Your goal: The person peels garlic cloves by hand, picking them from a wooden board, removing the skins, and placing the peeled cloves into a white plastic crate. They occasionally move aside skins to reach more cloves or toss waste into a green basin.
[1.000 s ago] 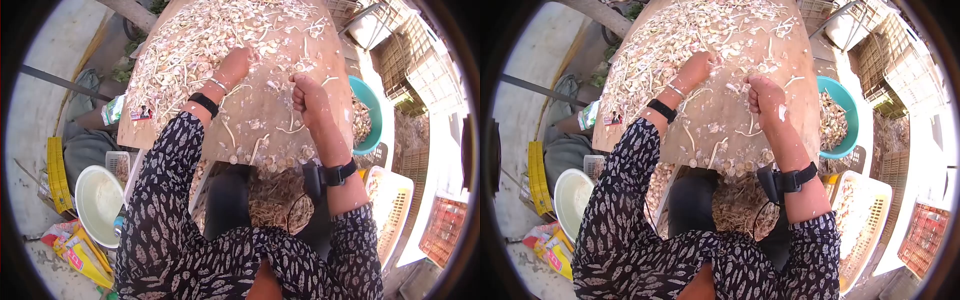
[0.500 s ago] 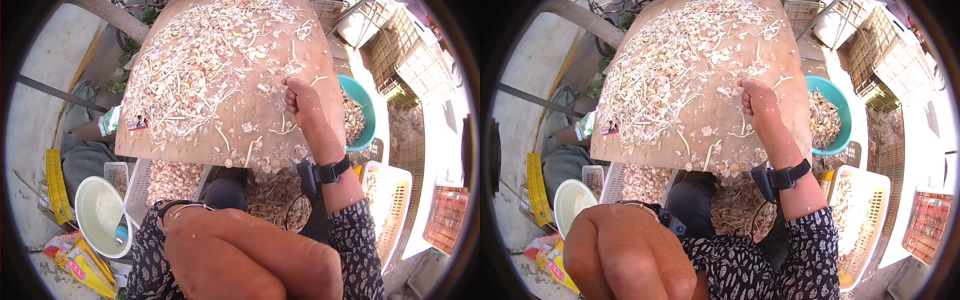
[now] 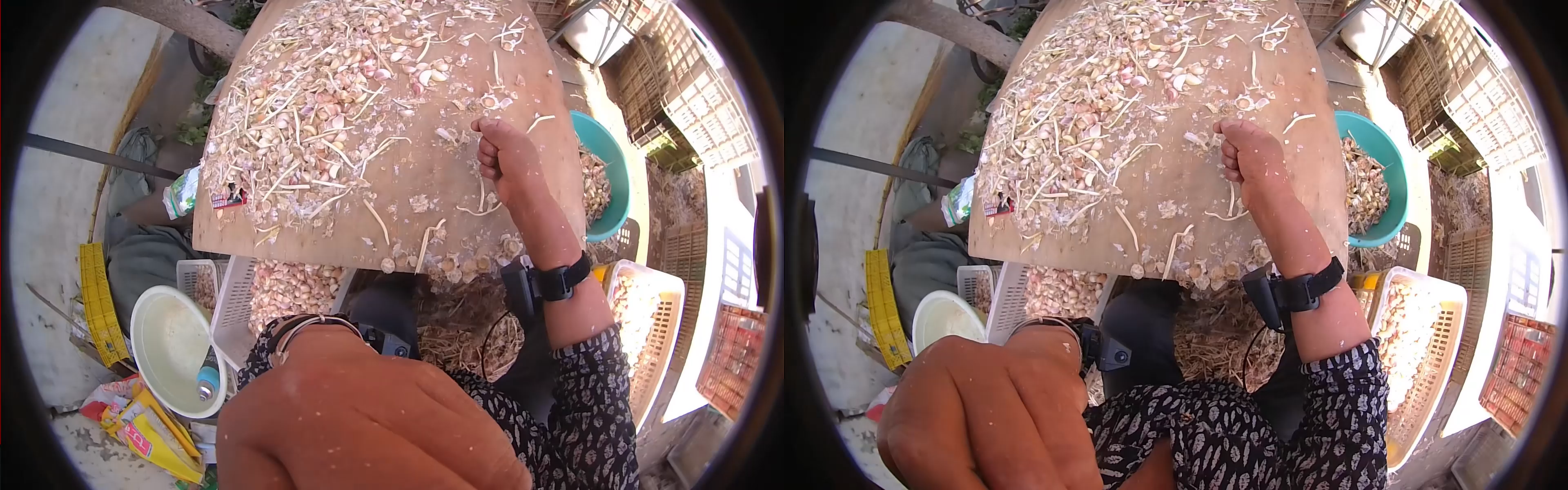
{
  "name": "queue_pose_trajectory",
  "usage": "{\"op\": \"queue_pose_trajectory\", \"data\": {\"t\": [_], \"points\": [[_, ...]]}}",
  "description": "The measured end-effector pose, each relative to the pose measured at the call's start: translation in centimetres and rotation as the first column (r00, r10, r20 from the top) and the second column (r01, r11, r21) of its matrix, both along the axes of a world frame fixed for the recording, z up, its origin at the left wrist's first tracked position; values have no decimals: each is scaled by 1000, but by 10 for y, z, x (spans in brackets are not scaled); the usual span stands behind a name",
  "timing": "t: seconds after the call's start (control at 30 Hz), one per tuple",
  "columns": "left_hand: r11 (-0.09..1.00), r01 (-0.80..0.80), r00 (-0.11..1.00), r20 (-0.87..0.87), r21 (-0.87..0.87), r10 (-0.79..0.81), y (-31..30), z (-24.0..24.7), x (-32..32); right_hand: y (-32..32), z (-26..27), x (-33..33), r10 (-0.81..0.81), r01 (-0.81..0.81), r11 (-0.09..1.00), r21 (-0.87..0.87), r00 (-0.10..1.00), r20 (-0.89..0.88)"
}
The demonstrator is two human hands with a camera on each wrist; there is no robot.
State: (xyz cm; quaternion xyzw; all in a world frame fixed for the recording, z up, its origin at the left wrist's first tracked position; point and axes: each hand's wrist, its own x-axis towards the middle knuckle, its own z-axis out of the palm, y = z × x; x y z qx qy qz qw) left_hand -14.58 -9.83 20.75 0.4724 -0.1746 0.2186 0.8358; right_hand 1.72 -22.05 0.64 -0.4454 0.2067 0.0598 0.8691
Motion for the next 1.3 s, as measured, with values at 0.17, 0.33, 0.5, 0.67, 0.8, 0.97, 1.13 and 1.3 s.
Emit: {"op": "queue_pose_trajectory", "data": {"t": [0.17, 0.33, 0.5, 0.67, 0.8, 0.97, 1.13, 1.3], "points": [[721, 665, 729, -377, 192, -572, 35, 13, 72, 5, 3, -2, 5, -5, 1000, -2, 1000, 2], [647, 678, 615, -211, -349, -759, 70, -105, 167, -2, 2, -3, -3, 3, 1000, 16, 1000, 25], [712, 427, 773, -634, 558, 34, 60, -199, 300, 2, 2, 6, -25, 25, 1000, 13, 999, -33], [-223, -41, 986, 75, 974, 146, 29, -221, 332, 0, -3, 12, -74, 72, 966, 249, 997, -1], [-338, -95, 991, 122, 936, 61, 32, -233, 345, 4, 15, 7, -107, 82, 913, 399, 993, 40], [760, 640, 578, -723, 114, -379, 67, -186, 297, -7, -9, 12, 3, -40, 917, 397, 996, 91], [537, 449, 407, -371, -714, -835, 107, -156, 214, 3, 1, 8, -36, 23, 951, 308, 999, 37], [646, 348, 566, -398, -679, -722, 166, -116, 117, 0, -12, 2, 3, -28, 924, 382, 998, 66]]}}
